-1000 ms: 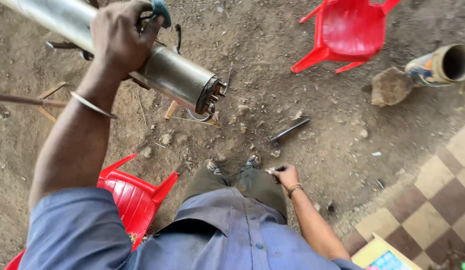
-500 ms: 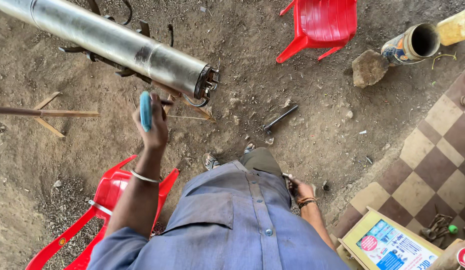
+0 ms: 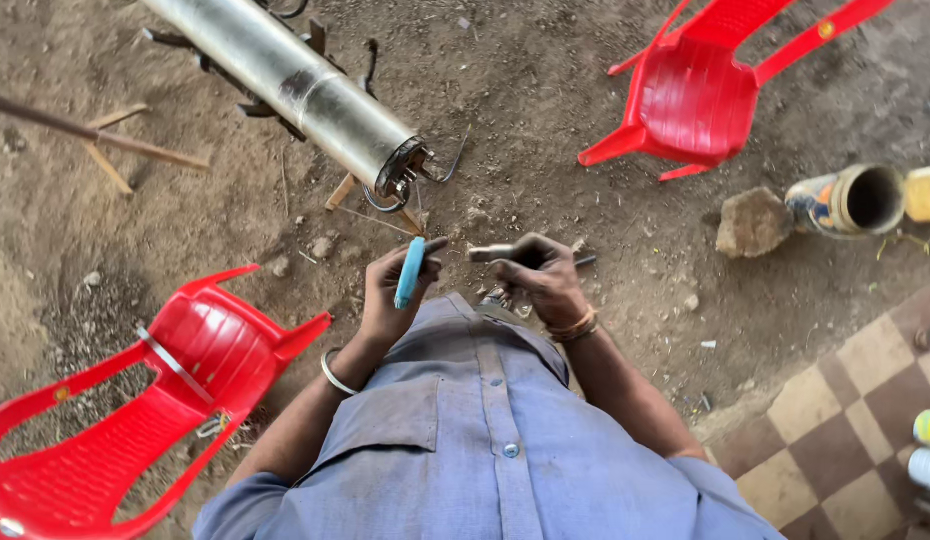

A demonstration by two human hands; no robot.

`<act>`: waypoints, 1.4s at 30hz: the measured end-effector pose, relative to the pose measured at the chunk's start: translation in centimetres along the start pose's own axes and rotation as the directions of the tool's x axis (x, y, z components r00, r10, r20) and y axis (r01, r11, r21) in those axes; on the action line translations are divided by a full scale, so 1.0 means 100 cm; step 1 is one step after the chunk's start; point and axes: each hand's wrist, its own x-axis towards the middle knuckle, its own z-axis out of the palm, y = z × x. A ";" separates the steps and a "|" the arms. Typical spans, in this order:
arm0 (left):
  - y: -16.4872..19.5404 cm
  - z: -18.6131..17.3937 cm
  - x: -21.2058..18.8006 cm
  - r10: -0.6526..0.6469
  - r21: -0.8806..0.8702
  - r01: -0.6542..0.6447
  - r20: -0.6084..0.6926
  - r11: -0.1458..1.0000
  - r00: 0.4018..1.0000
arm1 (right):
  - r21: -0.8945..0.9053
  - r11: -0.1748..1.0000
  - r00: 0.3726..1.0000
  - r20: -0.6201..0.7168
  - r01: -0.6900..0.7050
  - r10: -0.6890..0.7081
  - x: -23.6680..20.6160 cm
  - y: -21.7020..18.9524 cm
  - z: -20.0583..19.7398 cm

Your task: The person works on a submersible pump motor assembly mounted on a wooden stand, using a screwdriver, hammer, and wrench to loosen, remove, and refit components at the end of the metal cylinder, and picks small parts from the workbench.

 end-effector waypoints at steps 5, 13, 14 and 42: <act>0.021 0.011 -0.008 -0.115 -0.147 0.097 -0.120 0.984 0.986 | -0.089 0.989 0.962 0.256 0.119 -0.093 0.015 -0.021 0.035; 0.008 -0.025 -0.010 -0.194 -0.254 0.186 -0.007 0.949 0.981 | -0.281 0.860 0.876 0.364 0.426 -0.315 0.017 -0.015 0.054; 0.010 -0.031 -0.005 -0.112 -0.310 0.110 0.010 0.945 0.994 | -0.215 0.915 0.910 0.319 0.341 -0.264 0.021 -0.014 0.055; 0.081 -0.294 0.277 0.555 0.619 -0.366 -0.138 0.695 0.821 | 0.547 0.836 0.999 -0.027 0.040 -0.030 -0.010 0.021 0.088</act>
